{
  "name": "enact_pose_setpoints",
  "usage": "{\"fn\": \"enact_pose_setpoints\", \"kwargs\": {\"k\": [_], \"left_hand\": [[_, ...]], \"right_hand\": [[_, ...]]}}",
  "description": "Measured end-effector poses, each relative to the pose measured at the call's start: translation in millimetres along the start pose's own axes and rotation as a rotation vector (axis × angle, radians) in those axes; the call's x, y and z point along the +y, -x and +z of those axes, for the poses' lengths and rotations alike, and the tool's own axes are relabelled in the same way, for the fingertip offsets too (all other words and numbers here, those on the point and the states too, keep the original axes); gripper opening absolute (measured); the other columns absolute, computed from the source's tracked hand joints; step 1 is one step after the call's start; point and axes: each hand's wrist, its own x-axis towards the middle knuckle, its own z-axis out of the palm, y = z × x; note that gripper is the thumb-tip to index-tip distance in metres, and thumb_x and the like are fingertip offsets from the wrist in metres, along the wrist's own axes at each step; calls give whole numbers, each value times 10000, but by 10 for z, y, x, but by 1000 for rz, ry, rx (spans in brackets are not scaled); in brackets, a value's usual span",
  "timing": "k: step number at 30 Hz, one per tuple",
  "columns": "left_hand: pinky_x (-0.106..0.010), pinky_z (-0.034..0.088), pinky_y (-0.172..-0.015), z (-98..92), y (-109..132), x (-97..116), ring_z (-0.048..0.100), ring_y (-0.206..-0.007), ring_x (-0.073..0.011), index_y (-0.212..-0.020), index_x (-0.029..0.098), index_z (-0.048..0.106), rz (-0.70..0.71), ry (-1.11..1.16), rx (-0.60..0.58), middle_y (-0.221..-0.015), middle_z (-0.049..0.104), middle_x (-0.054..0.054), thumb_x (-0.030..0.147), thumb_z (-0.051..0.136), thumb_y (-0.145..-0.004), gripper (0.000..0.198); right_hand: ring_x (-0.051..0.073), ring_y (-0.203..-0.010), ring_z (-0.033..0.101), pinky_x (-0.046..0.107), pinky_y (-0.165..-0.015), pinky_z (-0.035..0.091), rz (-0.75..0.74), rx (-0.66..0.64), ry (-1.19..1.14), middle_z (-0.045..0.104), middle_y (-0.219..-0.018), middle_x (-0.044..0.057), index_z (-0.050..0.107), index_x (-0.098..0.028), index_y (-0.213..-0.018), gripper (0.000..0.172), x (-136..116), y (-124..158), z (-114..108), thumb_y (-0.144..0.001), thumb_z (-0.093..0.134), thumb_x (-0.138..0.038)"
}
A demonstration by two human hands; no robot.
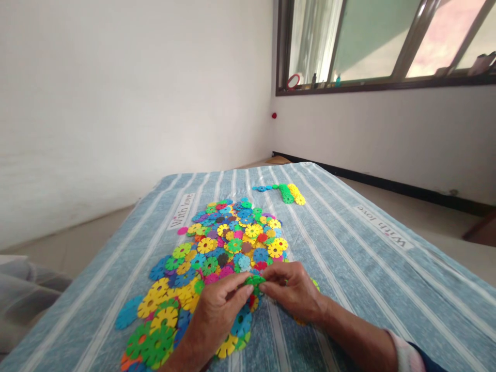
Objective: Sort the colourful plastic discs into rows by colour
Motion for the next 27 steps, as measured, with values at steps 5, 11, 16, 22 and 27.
{"fn": "enact_pose_setpoints", "kwargs": {"k": [5, 11, 16, 22, 27], "left_hand": [[-183, 555, -602, -38, -21, 16, 712, -673, -150, -938, 279, 762, -134, 137, -62, -746, 766, 50, 261, 623, -771, 218], [-176, 539, -656, -43, -6, 34, 705, -743, -153, -949, 269, 761, -230, 225, -123, -786, 767, 43, 297, 612, -783, 225], [-202, 535, -682, 8, 29, -7, 699, -759, -173, -941, 232, 759, -303, 186, -93, -796, 763, 16, 340, 622, -754, 256], [-247, 514, -653, 10, 27, 46, 681, -713, -191, -955, 182, 718, -470, 162, 34, -771, 754, -18, 437, 661, -688, 373], [-210, 398, -485, 4, 16, 183, 531, -510, -119, -964, 163, 670, -567, 388, -52, -560, 633, 41, 487, 670, -687, 426]], "right_hand": [[83, -540, 462, 209, -519, 364, 48, -46, -110, 590, -602, -21, 674, -156, -726, 189, -26, 13, 1, -764, 675, -341], [90, -572, 477, 207, -534, 373, 41, -90, -109, 599, -637, -15, 680, -145, -760, 150, -52, 36, 34, -753, 667, -294], [75, -512, 422, 199, -492, 323, -60, -3, 199, 522, -552, -30, 634, -147, -666, 155, -66, 36, 49, -792, 586, -223], [114, -553, 468, 262, -547, 302, -553, 98, 734, 567, -608, 9, 570, -166, -697, 188, -84, 24, 10, -847, 461, -133], [147, -557, 404, 321, -536, 236, -795, 109, 1050, 500, -587, 8, 482, -189, -639, 264, -130, 59, 44, -884, 420, -111]]}}
